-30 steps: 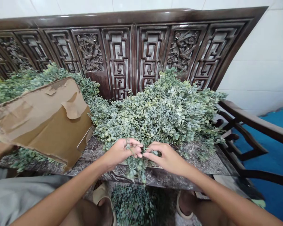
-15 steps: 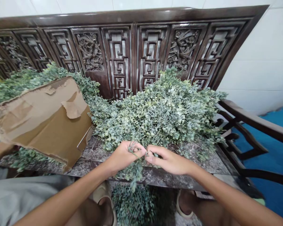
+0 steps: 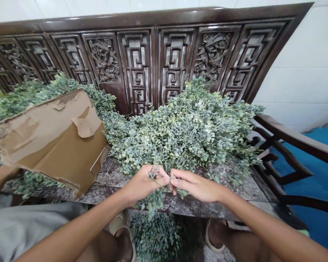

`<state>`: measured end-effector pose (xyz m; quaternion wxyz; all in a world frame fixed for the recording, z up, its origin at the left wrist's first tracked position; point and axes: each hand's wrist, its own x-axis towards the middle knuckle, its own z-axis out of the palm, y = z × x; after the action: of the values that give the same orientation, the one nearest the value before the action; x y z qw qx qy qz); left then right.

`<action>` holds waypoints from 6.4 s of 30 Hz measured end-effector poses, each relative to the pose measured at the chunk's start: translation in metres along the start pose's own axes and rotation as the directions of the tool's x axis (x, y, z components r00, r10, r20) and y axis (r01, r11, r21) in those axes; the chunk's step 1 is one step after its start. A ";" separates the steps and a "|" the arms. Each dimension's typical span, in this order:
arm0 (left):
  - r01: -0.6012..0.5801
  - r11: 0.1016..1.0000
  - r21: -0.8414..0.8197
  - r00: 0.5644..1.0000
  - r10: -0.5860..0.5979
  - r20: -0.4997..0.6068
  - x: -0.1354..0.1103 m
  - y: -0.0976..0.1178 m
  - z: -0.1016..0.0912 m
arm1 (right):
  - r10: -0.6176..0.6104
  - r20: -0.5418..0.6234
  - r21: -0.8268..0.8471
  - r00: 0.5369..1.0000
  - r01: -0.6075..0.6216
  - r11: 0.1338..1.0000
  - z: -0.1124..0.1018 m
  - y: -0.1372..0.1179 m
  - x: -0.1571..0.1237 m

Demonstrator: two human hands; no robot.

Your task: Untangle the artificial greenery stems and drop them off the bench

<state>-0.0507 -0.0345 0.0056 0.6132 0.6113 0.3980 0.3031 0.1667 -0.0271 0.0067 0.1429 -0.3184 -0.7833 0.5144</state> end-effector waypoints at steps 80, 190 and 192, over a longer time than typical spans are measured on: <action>0.141 0.969 -0.202 0.989 -0.148 -0.019 0.008 -0.001 0.005 | -0.294 -0.466 -0.336 0.835 0.140 0.931 0.001 0.019 0.000; -0.004 0.595 -0.803 1.000 -0.013 -0.014 0.028 -0.003 -0.010 | -0.096 -0.190 0.357 0.977 0.160 0.920 0.013 0.041 0.023; -0.028 0.622 -0.782 1.000 0.008 -0.029 0.029 -0.004 -0.010 | -0.079 -0.218 0.426 0.973 0.167 0.889 0.015 0.041 0.025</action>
<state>-0.0455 -0.0047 -0.0014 0.8103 0.2845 0.2278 0.4589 0.1537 -0.0109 -0.0390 0.3196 -0.2758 -0.6472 0.6348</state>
